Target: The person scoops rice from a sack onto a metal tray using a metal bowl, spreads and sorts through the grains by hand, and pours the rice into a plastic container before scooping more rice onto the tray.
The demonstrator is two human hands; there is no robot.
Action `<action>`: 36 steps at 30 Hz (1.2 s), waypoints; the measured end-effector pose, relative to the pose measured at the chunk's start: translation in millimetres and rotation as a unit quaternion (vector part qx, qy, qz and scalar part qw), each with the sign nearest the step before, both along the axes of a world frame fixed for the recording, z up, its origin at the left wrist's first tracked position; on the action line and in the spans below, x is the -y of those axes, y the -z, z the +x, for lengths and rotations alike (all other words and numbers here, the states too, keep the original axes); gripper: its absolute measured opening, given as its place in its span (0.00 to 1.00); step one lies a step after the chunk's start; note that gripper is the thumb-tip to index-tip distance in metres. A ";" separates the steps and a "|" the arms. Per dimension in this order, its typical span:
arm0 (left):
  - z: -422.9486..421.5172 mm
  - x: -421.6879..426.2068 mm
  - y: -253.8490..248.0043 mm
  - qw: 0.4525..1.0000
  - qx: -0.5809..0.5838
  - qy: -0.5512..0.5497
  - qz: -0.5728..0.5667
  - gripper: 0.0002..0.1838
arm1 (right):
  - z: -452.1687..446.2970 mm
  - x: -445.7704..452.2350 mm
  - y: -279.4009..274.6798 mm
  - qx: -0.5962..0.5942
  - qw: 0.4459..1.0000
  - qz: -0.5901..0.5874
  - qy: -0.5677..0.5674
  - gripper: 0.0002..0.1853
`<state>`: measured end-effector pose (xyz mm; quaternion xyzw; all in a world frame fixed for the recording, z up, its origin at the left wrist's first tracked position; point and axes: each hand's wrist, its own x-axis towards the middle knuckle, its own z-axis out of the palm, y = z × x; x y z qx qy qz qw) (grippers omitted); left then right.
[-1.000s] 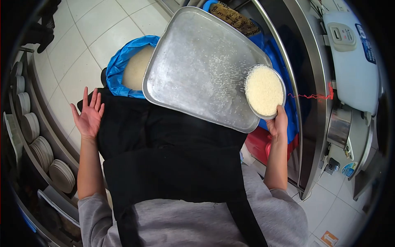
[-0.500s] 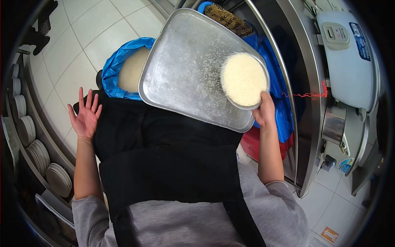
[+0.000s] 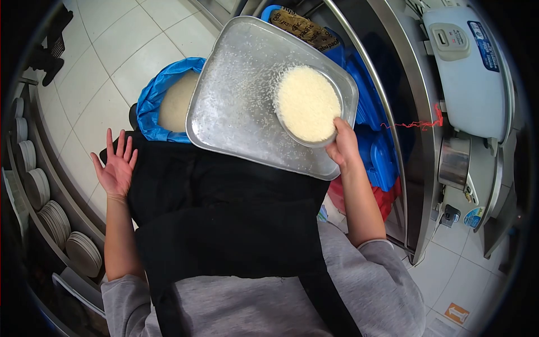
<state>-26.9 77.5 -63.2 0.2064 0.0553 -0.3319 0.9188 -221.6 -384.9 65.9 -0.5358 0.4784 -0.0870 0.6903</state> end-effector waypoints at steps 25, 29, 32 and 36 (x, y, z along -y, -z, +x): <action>-1.0 5.6 -2.4 1.000 -0.006 0.000 0.021 0.39 | -45.0 35.9 -4.5 0.059 0.994 -0.014 0.091 0.22; 0.3 3.7 -1.9 1.000 -0.003 0.001 0.021 0.39 | -11.5 25.6 -1.3 0.065 0.996 0.007 0.055 0.21; -0.5 2.7 -0.5 1.000 0.011 0.012 0.002 0.39 | 10.2 16.1 5.9 0.095 0.994 0.029 0.053 0.21; 0.2 1.5 -2.1 1.000 0.008 0.006 0.008 0.39 | 27.4 2.9 -1.3 0.080 0.997 0.017 0.002 0.21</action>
